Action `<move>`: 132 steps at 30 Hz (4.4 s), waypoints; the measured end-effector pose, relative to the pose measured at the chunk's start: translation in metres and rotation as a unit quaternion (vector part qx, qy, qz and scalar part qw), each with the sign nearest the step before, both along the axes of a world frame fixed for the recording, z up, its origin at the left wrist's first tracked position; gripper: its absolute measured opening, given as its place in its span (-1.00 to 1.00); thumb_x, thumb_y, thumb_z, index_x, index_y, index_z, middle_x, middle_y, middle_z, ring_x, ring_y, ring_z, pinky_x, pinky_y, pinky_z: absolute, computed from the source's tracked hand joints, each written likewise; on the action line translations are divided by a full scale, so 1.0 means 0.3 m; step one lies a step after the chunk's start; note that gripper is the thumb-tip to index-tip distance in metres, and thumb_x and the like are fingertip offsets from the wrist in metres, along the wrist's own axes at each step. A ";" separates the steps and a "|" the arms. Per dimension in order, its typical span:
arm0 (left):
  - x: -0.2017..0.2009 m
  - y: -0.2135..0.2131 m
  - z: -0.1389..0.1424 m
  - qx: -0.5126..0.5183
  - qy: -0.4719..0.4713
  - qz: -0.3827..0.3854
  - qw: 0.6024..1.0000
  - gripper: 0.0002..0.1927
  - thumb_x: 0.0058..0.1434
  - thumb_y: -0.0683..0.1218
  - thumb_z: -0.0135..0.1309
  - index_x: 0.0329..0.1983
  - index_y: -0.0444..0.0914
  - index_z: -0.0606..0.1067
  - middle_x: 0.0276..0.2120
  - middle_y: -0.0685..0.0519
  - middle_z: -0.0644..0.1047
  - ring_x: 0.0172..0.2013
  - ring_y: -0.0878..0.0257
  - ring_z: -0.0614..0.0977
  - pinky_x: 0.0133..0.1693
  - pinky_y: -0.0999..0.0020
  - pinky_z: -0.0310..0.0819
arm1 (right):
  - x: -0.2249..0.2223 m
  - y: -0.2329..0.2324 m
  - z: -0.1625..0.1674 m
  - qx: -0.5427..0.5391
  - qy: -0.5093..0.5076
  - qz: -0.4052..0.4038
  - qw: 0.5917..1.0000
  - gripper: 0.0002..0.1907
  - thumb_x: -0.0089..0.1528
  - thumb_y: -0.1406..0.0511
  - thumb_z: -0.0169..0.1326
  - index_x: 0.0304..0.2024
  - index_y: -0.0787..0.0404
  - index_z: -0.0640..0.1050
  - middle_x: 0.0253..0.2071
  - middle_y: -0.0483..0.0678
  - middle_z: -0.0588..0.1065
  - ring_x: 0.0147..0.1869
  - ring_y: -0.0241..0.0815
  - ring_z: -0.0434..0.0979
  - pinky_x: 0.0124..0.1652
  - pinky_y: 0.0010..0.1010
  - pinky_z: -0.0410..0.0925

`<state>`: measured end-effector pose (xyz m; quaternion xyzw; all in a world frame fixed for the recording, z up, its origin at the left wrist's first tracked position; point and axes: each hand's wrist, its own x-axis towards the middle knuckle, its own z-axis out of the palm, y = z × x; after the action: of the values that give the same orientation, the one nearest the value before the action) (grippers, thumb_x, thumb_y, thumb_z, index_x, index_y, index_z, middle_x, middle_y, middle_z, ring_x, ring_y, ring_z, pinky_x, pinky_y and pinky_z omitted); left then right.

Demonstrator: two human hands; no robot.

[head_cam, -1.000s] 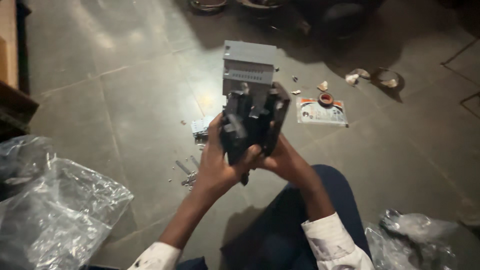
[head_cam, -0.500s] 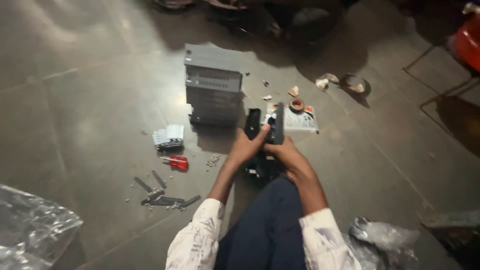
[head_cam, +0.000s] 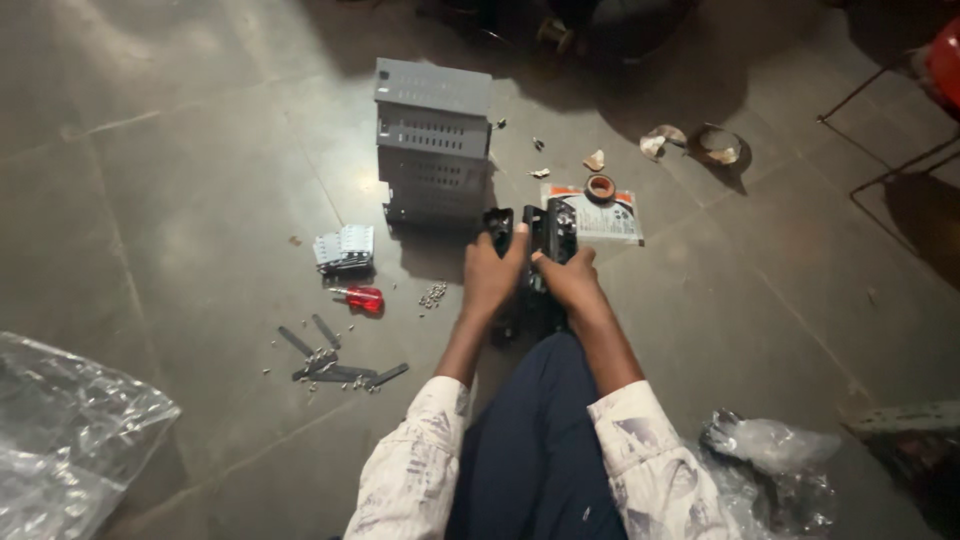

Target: The person assembles a black metal hardware component using a red screwdriver, attaching parts and tightening screws. They then handle a white cable and a green cable, and gather small metal fasteners from the floor.

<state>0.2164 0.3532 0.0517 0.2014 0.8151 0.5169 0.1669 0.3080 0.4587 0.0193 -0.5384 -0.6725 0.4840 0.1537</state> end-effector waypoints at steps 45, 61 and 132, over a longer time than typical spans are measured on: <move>-0.403 -1.325 -0.192 -0.158 0.482 -0.263 0.821 -0.96 0.13 -0.13 0.11 -0.36 -0.18 0.54 -0.31 -0.02 0.57 -0.21 0.04 0.65 -0.15 0.07 0.50 | -0.275 -0.976 0.056 0.266 -0.099 0.604 0.745 -0.85 0.17 0.26 0.17 -0.27 0.19 0.55 -0.20 0.04 0.54 -0.07 0.10 0.55 -0.09 -0.12 0.40; -0.543 -1.341 -0.136 -0.181 0.337 -0.216 0.898 -0.78 0.10 -0.20 0.04 -0.17 -0.32 0.43 -0.37 -0.21 0.57 -0.29 -0.25 0.61 -0.22 -0.14 0.47 | -0.339 -1.015 -0.054 0.279 -0.030 0.546 0.789 -0.72 0.27 0.20 0.10 -0.08 0.24 0.50 -0.13 0.17 0.52 -0.05 0.19 0.54 -0.08 -0.07 0.38; -0.607 -1.258 -0.161 -0.280 0.028 0.024 0.959 -0.65 0.06 0.05 0.16 -0.26 -0.31 0.61 -0.24 -0.27 0.62 -0.16 -0.20 0.66 -0.10 -0.08 0.54 | -0.610 -1.051 -0.028 0.075 0.111 0.355 0.925 -0.77 0.40 0.20 -0.06 -0.17 0.26 0.45 -0.38 0.01 0.48 -0.30 -0.19 0.44 -0.24 -0.28 0.37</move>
<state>0.0343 -0.0243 0.0036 0.1411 0.9361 0.2662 0.1813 0.1250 0.1435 0.0110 -0.1942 -0.8325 0.5118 0.0852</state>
